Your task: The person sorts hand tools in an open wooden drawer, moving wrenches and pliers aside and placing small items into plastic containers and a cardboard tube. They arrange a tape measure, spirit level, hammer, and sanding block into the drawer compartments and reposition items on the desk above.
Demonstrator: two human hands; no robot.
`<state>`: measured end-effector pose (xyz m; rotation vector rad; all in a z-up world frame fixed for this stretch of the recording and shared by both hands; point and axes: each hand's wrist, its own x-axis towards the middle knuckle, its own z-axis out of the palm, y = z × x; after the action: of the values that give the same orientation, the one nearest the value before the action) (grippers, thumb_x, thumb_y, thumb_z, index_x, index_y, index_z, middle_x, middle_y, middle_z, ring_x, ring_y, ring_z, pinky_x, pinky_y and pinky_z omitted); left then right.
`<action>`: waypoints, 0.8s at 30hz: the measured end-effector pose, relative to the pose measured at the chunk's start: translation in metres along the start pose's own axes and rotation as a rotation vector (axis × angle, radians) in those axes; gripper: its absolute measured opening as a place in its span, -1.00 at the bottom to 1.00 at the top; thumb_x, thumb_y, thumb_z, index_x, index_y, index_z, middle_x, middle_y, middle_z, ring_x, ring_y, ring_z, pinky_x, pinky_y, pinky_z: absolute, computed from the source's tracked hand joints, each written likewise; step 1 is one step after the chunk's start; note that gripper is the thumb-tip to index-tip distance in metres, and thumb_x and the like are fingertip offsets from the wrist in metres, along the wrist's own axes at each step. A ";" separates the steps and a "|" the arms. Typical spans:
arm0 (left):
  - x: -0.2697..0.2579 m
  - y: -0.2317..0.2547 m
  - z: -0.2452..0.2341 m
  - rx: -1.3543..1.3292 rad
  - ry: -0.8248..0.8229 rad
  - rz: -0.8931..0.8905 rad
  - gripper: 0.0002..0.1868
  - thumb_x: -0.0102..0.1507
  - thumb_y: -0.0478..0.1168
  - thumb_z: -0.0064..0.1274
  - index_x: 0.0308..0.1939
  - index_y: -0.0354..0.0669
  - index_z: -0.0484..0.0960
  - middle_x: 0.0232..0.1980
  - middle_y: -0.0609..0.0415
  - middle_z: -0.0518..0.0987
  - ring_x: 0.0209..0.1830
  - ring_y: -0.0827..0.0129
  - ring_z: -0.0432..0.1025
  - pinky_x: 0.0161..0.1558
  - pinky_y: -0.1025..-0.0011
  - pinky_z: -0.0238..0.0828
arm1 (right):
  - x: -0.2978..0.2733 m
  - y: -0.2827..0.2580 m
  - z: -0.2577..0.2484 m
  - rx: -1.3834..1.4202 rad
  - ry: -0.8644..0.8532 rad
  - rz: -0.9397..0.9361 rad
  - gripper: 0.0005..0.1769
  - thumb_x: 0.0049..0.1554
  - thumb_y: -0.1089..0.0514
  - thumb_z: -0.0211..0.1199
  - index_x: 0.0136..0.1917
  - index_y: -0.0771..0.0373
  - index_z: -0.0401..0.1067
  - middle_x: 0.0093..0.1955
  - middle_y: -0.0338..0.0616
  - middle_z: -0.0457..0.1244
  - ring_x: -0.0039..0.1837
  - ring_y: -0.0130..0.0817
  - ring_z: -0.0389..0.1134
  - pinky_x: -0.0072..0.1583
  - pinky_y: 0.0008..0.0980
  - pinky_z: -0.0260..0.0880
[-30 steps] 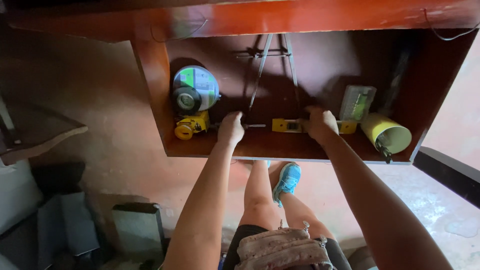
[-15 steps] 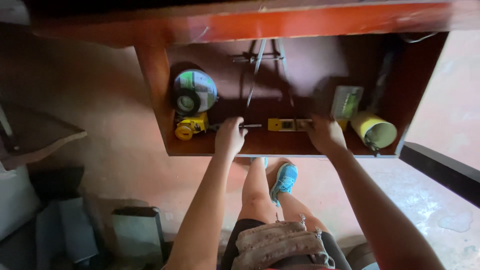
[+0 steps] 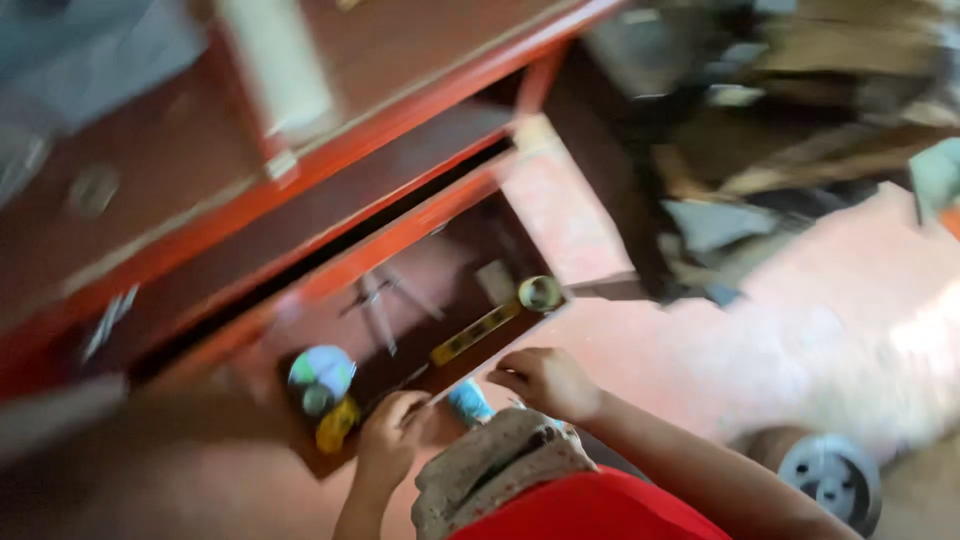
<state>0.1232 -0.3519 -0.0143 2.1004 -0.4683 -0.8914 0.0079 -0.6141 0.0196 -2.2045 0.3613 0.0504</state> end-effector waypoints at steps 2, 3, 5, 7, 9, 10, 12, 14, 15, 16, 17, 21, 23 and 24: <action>0.005 0.040 -0.010 0.022 0.094 0.131 -0.79 0.22 -0.22 0.11 -0.12 -0.23 0.72 -0.12 0.13 0.76 -0.22 0.36 0.61 -0.19 0.45 0.54 | -0.003 -0.033 -0.046 0.092 0.141 -0.218 -0.73 0.17 -0.02 0.34 -0.20 0.22 0.50 -0.32 -0.17 0.37 -0.41 -0.22 0.30 -0.29 -0.33 0.31; 0.011 0.051 -0.008 0.037 0.070 0.159 -0.79 0.22 -0.22 0.11 -0.12 -0.23 0.72 -0.12 0.13 0.76 -0.22 0.36 0.61 -0.19 0.45 0.54 | -0.011 -0.031 -0.062 0.089 0.179 -0.205 -0.73 0.17 -0.02 0.34 -0.20 0.22 0.50 -0.32 -0.17 0.37 -0.41 -0.22 0.30 -0.29 -0.33 0.31; 0.025 0.071 -0.003 0.126 0.172 0.374 -0.80 0.17 -0.23 0.19 -0.15 -0.19 0.72 -0.16 0.17 0.76 -0.28 0.35 0.59 -0.20 0.47 0.51 | -0.024 -0.025 -0.093 -0.018 0.365 -0.265 -0.78 0.10 0.03 0.43 -0.13 0.21 0.56 -0.28 -0.21 0.32 -0.41 -0.32 0.26 -0.32 -0.39 0.27; 0.030 0.096 0.008 0.174 0.137 0.390 -0.78 0.19 -0.20 0.17 -0.12 -0.16 0.72 -0.15 0.17 0.77 -0.26 0.36 0.60 -0.20 0.46 0.51 | -0.041 0.014 -0.121 -0.071 0.451 -0.257 -0.79 0.06 0.13 0.43 -0.04 0.22 0.55 -0.08 -0.16 0.33 -0.17 -0.22 0.33 -0.12 -0.31 0.36; 0.036 0.123 0.023 0.223 0.112 0.395 -0.76 0.20 -0.17 0.16 -0.09 -0.14 0.72 -0.14 0.18 0.78 -0.24 0.36 0.61 -0.19 0.45 0.52 | -0.058 0.059 -0.157 -0.119 0.523 -0.251 -0.71 0.02 0.22 0.43 0.04 0.22 0.54 0.12 -0.11 0.35 0.07 -0.12 0.41 0.08 -0.23 0.45; 0.040 0.136 0.033 0.222 0.083 0.400 -0.75 0.21 -0.17 0.15 -0.08 -0.15 0.71 -0.11 0.17 0.77 -0.18 0.35 0.61 -0.12 0.44 0.53 | -0.067 0.083 -0.179 0.072 0.516 -0.187 -0.61 0.00 0.38 0.31 0.13 0.26 0.49 0.22 -0.08 0.27 0.09 -0.18 0.43 0.11 -0.30 0.50; 0.050 0.163 0.058 0.228 0.064 0.405 -0.75 0.21 -0.18 0.15 -0.07 -0.16 0.70 -0.07 0.16 0.76 -0.12 0.33 0.62 -0.06 0.42 0.54 | -0.080 0.139 -0.225 0.270 0.504 -0.134 -0.48 -0.02 0.53 0.19 0.22 0.29 0.45 0.32 -0.05 0.20 0.12 -0.24 0.44 0.14 -0.37 0.56; 0.059 0.191 0.088 0.250 0.091 0.522 -0.75 0.19 -0.20 0.18 -0.08 -0.19 0.69 -0.03 0.12 0.74 -0.08 0.29 0.63 0.00 0.39 0.54 | -0.093 0.202 -0.269 -0.061 0.876 0.035 -0.64 0.02 0.47 0.24 0.10 0.30 0.45 0.17 -0.09 0.32 0.12 -0.18 0.35 0.14 -0.35 0.34; 0.064 0.211 0.105 0.259 0.097 0.520 -0.75 0.19 -0.20 0.18 -0.08 -0.19 0.69 -0.03 0.12 0.74 -0.08 0.29 0.63 0.00 0.39 0.54 | -0.089 0.240 -0.296 -0.051 0.877 0.029 -0.64 0.02 0.47 0.24 0.10 0.30 0.45 0.17 -0.09 0.32 0.12 -0.18 0.35 0.14 -0.35 0.34; 0.070 0.232 0.122 0.280 0.114 0.542 -0.74 0.19 -0.21 0.18 -0.07 -0.21 0.67 -0.01 0.11 0.73 -0.07 0.27 0.62 0.00 0.39 0.53 | -0.085 0.278 -0.324 -0.326 0.964 0.083 -0.68 0.03 0.41 0.31 0.09 0.41 0.42 0.22 0.13 0.28 0.19 0.06 0.30 0.18 -0.14 0.33; 0.073 0.252 0.142 0.300 0.121 0.556 -0.74 0.19 -0.23 0.17 -0.07 -0.23 0.66 0.01 0.09 0.71 -0.06 0.25 0.61 0.01 0.38 0.52 | -0.086 0.317 -0.350 -0.604 1.028 0.144 -0.65 0.03 0.35 0.37 0.07 0.52 0.38 0.26 0.34 0.23 0.26 0.29 0.25 0.23 0.08 0.31; 0.101 0.337 0.244 0.244 0.193 0.615 -0.71 0.13 -0.32 0.22 -0.06 -0.26 0.64 0.04 0.04 0.69 -0.05 0.23 0.60 0.02 0.38 0.53 | -0.063 0.465 -0.402 -0.533 0.758 0.669 -0.34 0.04 0.25 0.24 0.39 0.50 0.26 0.18 0.30 0.23 0.11 0.24 0.31 0.17 0.01 0.36; 0.120 0.379 0.294 0.296 0.270 0.748 -0.66 0.17 -0.31 0.24 0.01 -0.33 0.61 0.09 -0.04 0.63 0.00 0.12 0.55 0.05 0.32 0.50 | -0.051 0.529 -0.413 -0.300 0.531 0.700 -0.57 0.11 0.24 0.10 0.22 0.47 0.18 -0.03 0.41 0.34 0.00 0.41 0.39 0.02 0.18 0.40; 0.123 0.395 0.312 0.298 0.265 0.741 -0.66 0.17 -0.31 0.24 0.01 -0.33 0.61 0.09 -0.04 0.63 0.00 0.12 0.55 0.05 0.32 0.50 | -0.063 0.523 -0.418 -0.297 0.523 0.706 -0.57 0.11 0.24 0.10 0.22 0.47 0.18 -0.03 0.41 0.34 0.00 0.41 0.39 0.02 0.18 0.40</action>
<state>-0.0308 -0.8326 0.1043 2.0121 -1.1850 -0.1165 -0.2349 -1.2260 -0.1166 -2.2433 1.4911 -0.0981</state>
